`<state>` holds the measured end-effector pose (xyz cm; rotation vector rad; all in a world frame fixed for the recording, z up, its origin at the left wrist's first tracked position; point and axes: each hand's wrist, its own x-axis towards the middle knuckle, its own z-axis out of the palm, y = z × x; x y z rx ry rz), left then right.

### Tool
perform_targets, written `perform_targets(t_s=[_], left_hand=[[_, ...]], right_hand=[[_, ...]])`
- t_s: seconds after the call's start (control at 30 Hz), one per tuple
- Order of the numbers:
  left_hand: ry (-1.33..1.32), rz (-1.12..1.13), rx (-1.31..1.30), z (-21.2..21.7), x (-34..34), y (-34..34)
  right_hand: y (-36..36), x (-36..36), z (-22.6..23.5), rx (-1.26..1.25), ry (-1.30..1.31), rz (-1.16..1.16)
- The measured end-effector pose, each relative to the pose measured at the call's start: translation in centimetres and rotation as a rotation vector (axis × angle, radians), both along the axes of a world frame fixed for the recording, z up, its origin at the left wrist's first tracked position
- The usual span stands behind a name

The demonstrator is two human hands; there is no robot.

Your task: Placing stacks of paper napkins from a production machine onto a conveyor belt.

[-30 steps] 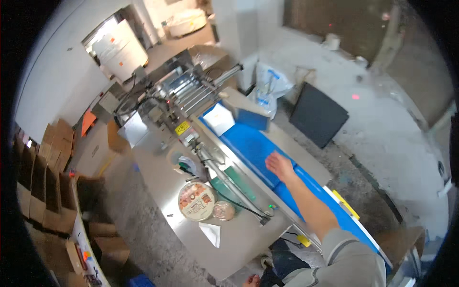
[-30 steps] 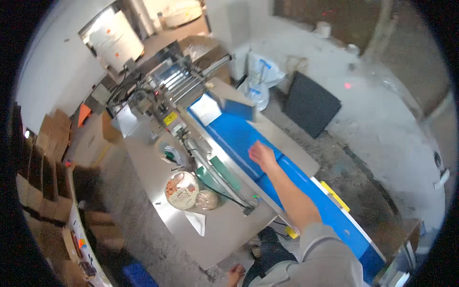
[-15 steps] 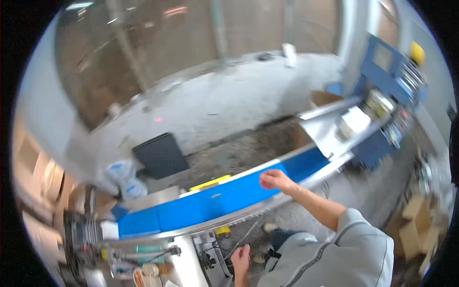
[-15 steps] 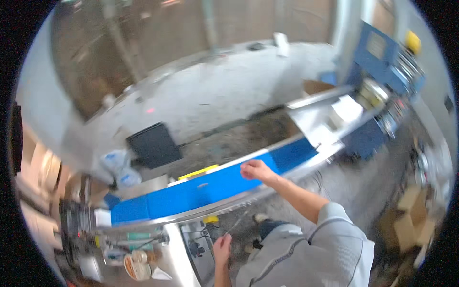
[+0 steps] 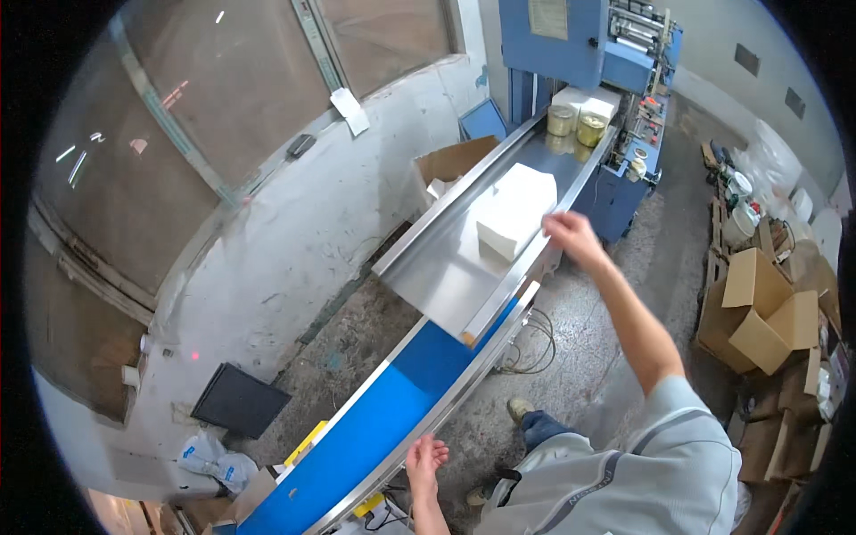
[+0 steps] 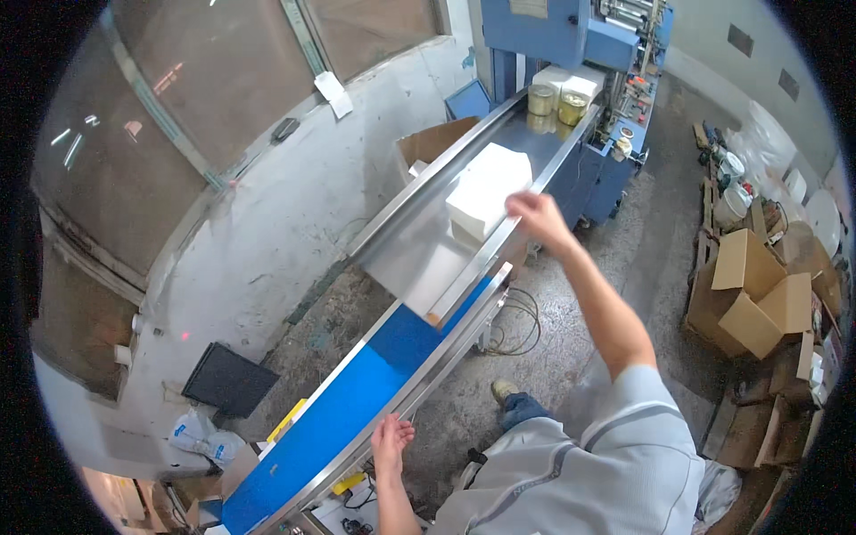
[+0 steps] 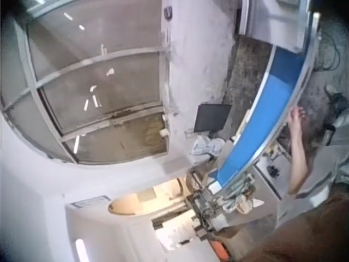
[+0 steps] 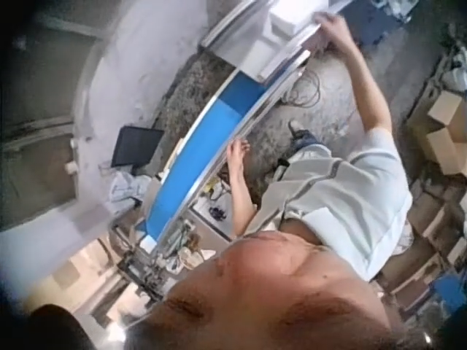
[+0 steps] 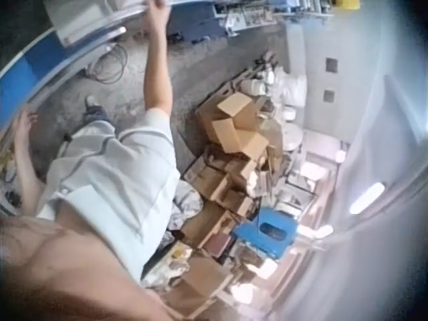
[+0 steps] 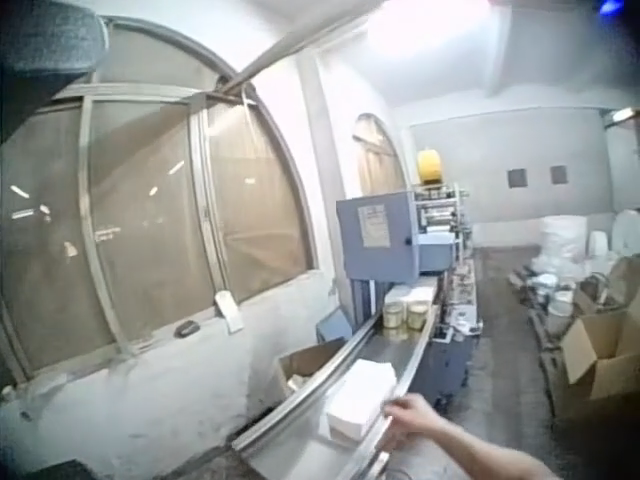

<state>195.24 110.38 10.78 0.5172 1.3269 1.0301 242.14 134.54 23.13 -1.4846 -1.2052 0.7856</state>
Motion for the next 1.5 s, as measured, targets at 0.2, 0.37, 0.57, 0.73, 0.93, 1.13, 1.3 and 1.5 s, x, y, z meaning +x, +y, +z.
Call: perform_targets(t_s=[0.2,0.37,0.57,0.73,0.93,1.13,1.3,1.5], left_hand=[[0.059,0.015,-0.06,0.6,5.9,7.4],[0.045,0.076,-0.049,1.6,7.9,14.0],[-0.057,0.127,-0.038,2.1,13.0,21.8],[-0.092,-0.082,-0.009,3.6,14.5,25.6],[-0.134,-0.039,0.003,3.5,12.5,26.3],[0.301,-0.063,-0.036,5.4,13.1,27.8],[0.485,-0.067,0.03,5.9,14.9,29.0],[0.517,-0.015,0.162,5.5,19.5,31.5]], right_hand=[[18.8,14.3,-2.9,0.066,-0.331,-0.199],[23.9,16.0,-7.6,-0.33,-0.121,0.182],[22.0,10.7,-10.2,-0.231,-0.401,0.221],[17.2,-0.2,-6.7,-0.318,-0.371,0.311],[13.1,-6.0,-3.6,-0.391,-0.173,0.463],[11.7,-5.5,-0.3,-0.546,-0.089,0.53],[12.2,-3.2,-2.1,-0.438,0.003,0.514],[13.7,0.6,-3.0,-0.485,0.057,0.426]])
